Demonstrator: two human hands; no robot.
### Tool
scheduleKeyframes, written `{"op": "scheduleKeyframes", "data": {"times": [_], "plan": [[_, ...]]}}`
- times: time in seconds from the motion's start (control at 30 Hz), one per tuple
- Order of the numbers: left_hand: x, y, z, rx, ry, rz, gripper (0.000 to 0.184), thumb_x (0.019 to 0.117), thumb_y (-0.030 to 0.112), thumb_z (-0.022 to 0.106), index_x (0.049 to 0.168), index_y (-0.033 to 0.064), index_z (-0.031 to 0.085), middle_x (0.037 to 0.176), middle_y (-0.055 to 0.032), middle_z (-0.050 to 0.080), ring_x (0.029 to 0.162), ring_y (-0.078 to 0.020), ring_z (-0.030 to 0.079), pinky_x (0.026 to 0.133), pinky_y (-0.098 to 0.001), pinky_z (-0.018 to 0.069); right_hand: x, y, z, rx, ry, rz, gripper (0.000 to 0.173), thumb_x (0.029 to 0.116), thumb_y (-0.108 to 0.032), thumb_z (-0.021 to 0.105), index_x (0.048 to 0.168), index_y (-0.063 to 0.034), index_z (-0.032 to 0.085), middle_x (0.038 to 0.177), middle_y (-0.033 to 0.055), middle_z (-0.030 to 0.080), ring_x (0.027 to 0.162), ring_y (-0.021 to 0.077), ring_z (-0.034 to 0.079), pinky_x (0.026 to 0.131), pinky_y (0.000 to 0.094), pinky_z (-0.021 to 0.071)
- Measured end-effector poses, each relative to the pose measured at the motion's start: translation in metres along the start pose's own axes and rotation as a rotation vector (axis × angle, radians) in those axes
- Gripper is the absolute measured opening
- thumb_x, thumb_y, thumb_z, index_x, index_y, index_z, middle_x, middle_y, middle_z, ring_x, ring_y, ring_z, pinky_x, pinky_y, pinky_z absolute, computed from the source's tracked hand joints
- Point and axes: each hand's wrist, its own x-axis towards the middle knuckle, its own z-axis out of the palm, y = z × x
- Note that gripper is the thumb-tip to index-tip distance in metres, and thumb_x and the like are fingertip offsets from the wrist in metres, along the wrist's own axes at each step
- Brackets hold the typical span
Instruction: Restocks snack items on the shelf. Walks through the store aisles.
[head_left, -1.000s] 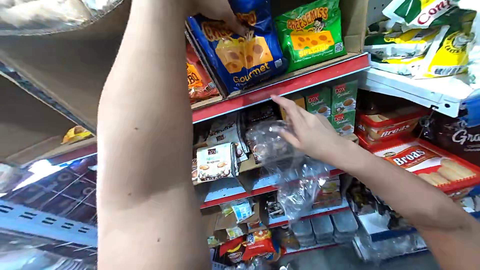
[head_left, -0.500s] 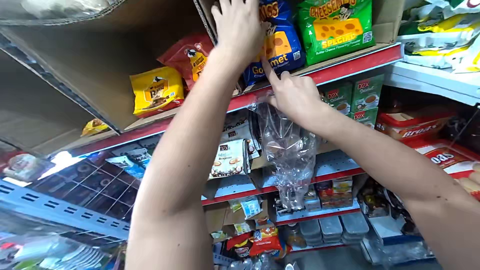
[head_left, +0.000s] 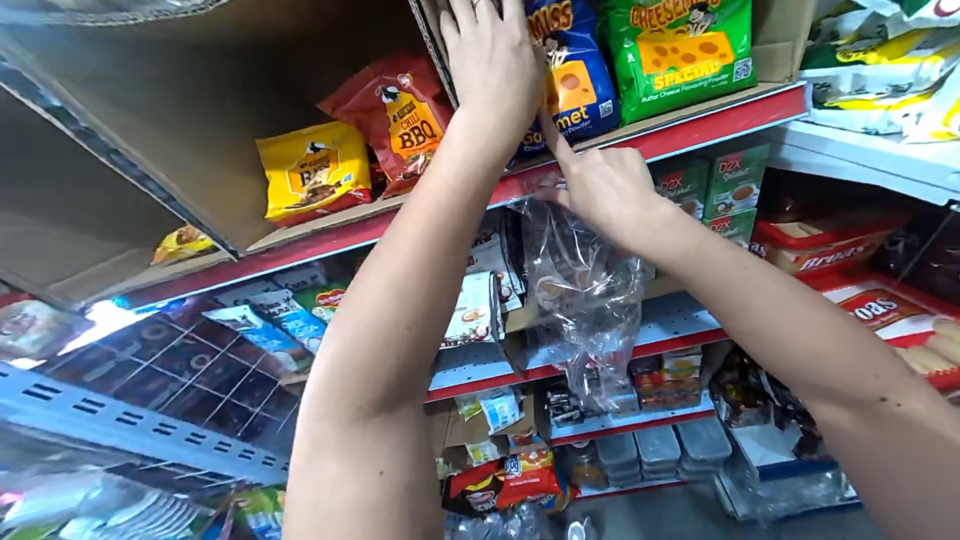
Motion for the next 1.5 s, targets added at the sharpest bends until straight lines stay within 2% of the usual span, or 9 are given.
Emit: {"op": "scheduleKeyframes", "data": {"times": [0.1, 0.2, 0.33, 0.43, 0.53, 0.7, 0.87, 1.1, 1.5], "plan": [[-0.02, 0.004, 0.007, 0.032, 0.094, 0.153, 0.046, 0.1047, 0.021, 0.052, 0.145, -0.0006, 0.051, 0.141, -0.0307, 0.054, 0.138, -0.0504, 0.044, 0.114, -0.0632, 0.0316, -0.008, 0.003, -0.001, 0.013, -0.019, -0.012, 0.077, 0.1045, -0.051, 0.051, 0.164, -0.0139, 0.02, 0.096, 0.0209, 0.071, 0.093, 0.0428, 0.07, 0.078, 0.0571, 0.0521], [-0.041, -0.008, 0.032, -0.034, 0.148, 0.294, 0.045, 0.1091, 0.022, 0.041, 0.152, 0.008, 0.048, 0.162, -0.0279, 0.032, 0.151, -0.0465, 0.027, 0.122, -0.0608, 0.0223, -0.01, 0.016, 0.008, 0.077, 0.043, -0.052, 0.072, 0.104, -0.05, 0.054, 0.162, -0.0163, 0.027, 0.099, 0.0218, 0.07, 0.089, 0.044, 0.069, 0.074, 0.0588, 0.0519], [-0.06, -0.018, 0.054, -0.113, 0.294, 0.339, 0.039, 0.1083, 0.019, 0.044, 0.144, 0.0102, 0.058, 0.164, -0.0255, 0.03, 0.153, -0.0456, 0.025, 0.122, -0.0611, 0.0215, -0.02, 0.038, 0.056, 0.185, 0.539, -0.153, 0.057, 0.099, -0.037, 0.066, 0.139, 0.0014, 0.053, 0.114, 0.0242, 0.065, 0.084, 0.0403, 0.07, 0.063, 0.0507, 0.0572], [-0.07, -0.008, 0.055, -0.055, 0.415, 0.352, 0.029, 0.1039, 0.006, 0.048, 0.127, 0.0073, 0.065, 0.146, -0.0262, 0.051, 0.137, -0.0486, 0.045, 0.108, -0.0581, 0.038, -0.024, 0.053, 0.068, 0.137, 0.641, -0.084, 0.051, 0.0938, -0.033, 0.073, 0.124, 0.0067, 0.061, 0.122, 0.0287, 0.059, 0.093, 0.0438, 0.068, 0.061, 0.0492, 0.0577], [-0.074, 0.0, 0.055, -0.004, 0.455, 0.386, 0.026, 0.1004, -0.002, 0.049, 0.119, 0.0021, 0.066, 0.119, -0.0229, 0.064, 0.113, -0.0431, 0.059, 0.088, -0.0491, 0.0454, -0.021, 0.061, 0.067, 0.068, 0.593, -0.038, 0.048, 0.0893, -0.016, 0.077, 0.129, 0.005, 0.06, 0.135, 0.0319, 0.053, 0.103, 0.0478, 0.066, 0.065, 0.0503, 0.0579], [-0.091, 0.006, 0.047, -0.082, 0.298, 0.416, 0.031, 0.1053, 0.02, 0.054, 0.132, 0.0095, 0.066, 0.125, -0.0249, 0.065, 0.119, -0.0477, 0.059, 0.093, -0.0577, 0.0469, -0.009, 0.074, 0.074, -0.077, 0.818, -0.201, 0.007, 0.0949, 0.002, 0.062, 0.101, 0.0036, 0.066, 0.1, 0.0243, 0.065, 0.081, 0.041, 0.068, 0.052, 0.0448, 0.052], [-0.094, 0.003, 0.055, -0.096, 0.127, 0.402, 0.059, 0.1073, 0.049, 0.044, 0.15, 0.0087, 0.053, 0.155, -0.0263, 0.045, 0.145, -0.0445, 0.041, 0.119, -0.0613, 0.0278, -0.006, 0.08, 0.074, -0.13, 0.925, -0.301, 0.012, 0.0967, 0.001, 0.06, 0.085, 0.0033, 0.062, 0.08, 0.019, 0.06, 0.068, 0.0352, 0.064, 0.047, 0.0413, 0.0454], [-0.091, -0.01, 0.077, -0.054, 0.151, 0.462, 0.082, 0.0999, 0.066, 0.044, 0.157, 0.008, 0.04, 0.163, -0.0244, 0.033, 0.153, -0.0404, 0.029, 0.123, -0.0594, 0.0183, -0.006, 0.082, 0.07, -0.115, 0.92, -0.315, 0.012, 0.0964, 0.0, 0.061, 0.085, 0.003, 0.063, 0.08, 0.0185, 0.061, 0.069, 0.0346, 0.065, 0.048, 0.0415, 0.0463], [-0.109, -0.013, 0.069, -0.084, 0.229, 0.456, 0.065, 0.0999, 0.043, 0.061, 0.15, 0.0047, 0.049, 0.159, -0.0198, 0.043, 0.149, -0.0386, 0.037, 0.121, -0.0537, 0.0276, -0.022, 0.078, 0.059, 0.018, 0.666, -0.189, 0.014, 0.0995, -0.005, 0.061, 0.105, 0.0069, 0.065, 0.105, 0.0276, 0.063, 0.084, 0.0446, 0.068, 0.057, 0.0518, 0.0541]]}}
